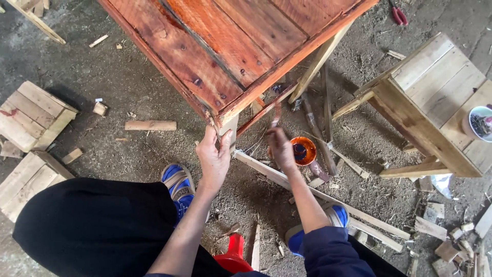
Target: Applying a reddish-brown stain or varnish to the frame and edges of a wooden table using a small paintbrush.
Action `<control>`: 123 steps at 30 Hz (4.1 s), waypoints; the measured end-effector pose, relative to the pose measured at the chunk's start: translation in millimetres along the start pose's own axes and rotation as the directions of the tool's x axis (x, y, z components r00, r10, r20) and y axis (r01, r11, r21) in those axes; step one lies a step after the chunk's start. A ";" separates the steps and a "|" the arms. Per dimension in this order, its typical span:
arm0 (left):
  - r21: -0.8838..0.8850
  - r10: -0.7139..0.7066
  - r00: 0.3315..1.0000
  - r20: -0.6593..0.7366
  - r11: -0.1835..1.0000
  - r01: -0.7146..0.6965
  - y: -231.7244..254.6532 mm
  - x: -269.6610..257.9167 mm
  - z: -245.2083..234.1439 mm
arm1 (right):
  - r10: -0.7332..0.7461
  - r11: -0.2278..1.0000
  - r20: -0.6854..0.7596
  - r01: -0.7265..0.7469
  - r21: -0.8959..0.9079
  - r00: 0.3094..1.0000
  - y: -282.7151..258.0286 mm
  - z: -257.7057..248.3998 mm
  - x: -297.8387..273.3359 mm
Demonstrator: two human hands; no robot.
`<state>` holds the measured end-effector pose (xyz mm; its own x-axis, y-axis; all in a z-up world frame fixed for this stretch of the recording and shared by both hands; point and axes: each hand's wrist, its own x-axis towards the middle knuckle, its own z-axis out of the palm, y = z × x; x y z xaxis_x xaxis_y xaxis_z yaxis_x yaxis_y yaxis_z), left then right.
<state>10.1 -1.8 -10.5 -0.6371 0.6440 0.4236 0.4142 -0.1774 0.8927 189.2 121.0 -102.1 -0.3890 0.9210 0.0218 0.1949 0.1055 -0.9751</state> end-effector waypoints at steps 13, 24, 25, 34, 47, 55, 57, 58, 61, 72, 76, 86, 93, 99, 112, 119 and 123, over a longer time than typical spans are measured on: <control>0.056 0.032 0.999 0.017 0.998 -0.033 41.1 6.9 -2.4 | 0.119 0.632 -0.014 -0.087 -0.770 0.993 66.3 -25.9 48.8; 0.079 0.067 0.998 0.008 0.995 -0.067 23.2 6.7 -0.4 | -0.106 0.560 -0.373 -0.255 -0.788 0.922 175.9 -71.0 127.8; 0.082 0.073 0.997 0.009 0.994 -0.074 11.8 3.8 -1.6 | -0.109 0.565 -0.375 -0.253 -0.785 0.921 153.8 -76.8 134.8; 0.114 0.017 1.000 -0.011 0.993 -0.015 -3.9 -1.5 -2.4 | 0.147 0.714 -0.511 -0.448 -0.538 0.847 80.1 19.5 72.9; 0.142 0.024 1.000 -0.014 0.990 -0.022 8.7 2.3 -3.6 | 0.614 0.767 -0.319 -0.451 0.456 0.722 80.8 98.6 70.6; 0.179 0.166 0.982 -0.090 0.973 -0.148 45.2 7.2 -1.6 | 0.686 0.303 0.185 -0.508 0.807 0.704 201.9 110.7 -46.1; 0.446 0.442 0.876 -0.194 0.835 -0.323 74.1 5.1 3.2 | 0.527 -0.055 0.111 -0.097 0.994 0.843 259.3 64.9 -36.2; 0.440 0.444 0.873 -0.203 0.837 -0.324 64.2 -10.6 14.4 | 0.521 -0.047 0.106 -0.096 0.994 0.847 231.3 39.0 -20.8; 0.393 0.560 0.812 -0.165 0.792 -0.467 47.4 -50.5 46.2 | 0.626 0.300 -0.192 -0.006 0.954 0.755 145.1 -20.9 -2.1; 0.607 -0.770 0.417 0.483 0.638 0.474 -74.3 -89.7 166.7 | 0.119 0.779 -0.818 -0.564 -0.275 0.563 152.5 -136.0 -55.9; 0.276 -0.870 0.106 0.481 0.265 0.924 -192.0 -129.7 196.4 | 0.183 0.746 -0.796 -0.609 -0.270 0.577 148.0 -103.4 -88.2; 0.001 -0.662 0.692 0.288 0.723 0.691 -153.6 -95.6 203.7 | 0.283 0.778 -0.746 -0.599 -0.188 0.602 153.7 -98.2 -90.1; 0.017 -0.118 0.938 0.327 0.993 0.119 -111.6 -100.5 184.0 | 0.283 0.800 -0.732 -0.573 -0.175 0.619 150.0 -94.6 -92.4; 0.133 -0.302 0.933 0.196 0.951 0.279 -138.8 -131.0 194.7 | 0.317 0.787 -0.710 -0.592 -0.172 0.628 124.4 -91.5 -96.6; -0.267 -0.806 0.583 0.102 0.542 0.797 -126.0 -88.9 200.2 | 0.415 0.616 -0.608 -0.701 -0.359 0.677 100.8 -80.0 -115.6; -0.303 -0.841 0.525 0.132 0.470 0.829 -114.0 -78.7 198.0 | 0.410 0.600 -0.631 -0.716 -0.358 0.659 93.4 -78.1 -111.8; -0.285 -0.808 0.583 0.081 0.542 0.791 -92.0 -73.8 191.8 | 0.428 0.592 -0.620 -0.723 -0.357 0.657 101.4 -77.5 -113.7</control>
<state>143.7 109.8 -153.3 -0.6535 0.5796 -0.4868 -0.4646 0.2007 0.8625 323.0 56.1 -186.3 0.3865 0.8830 -0.2662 0.7179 -0.4692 -0.5143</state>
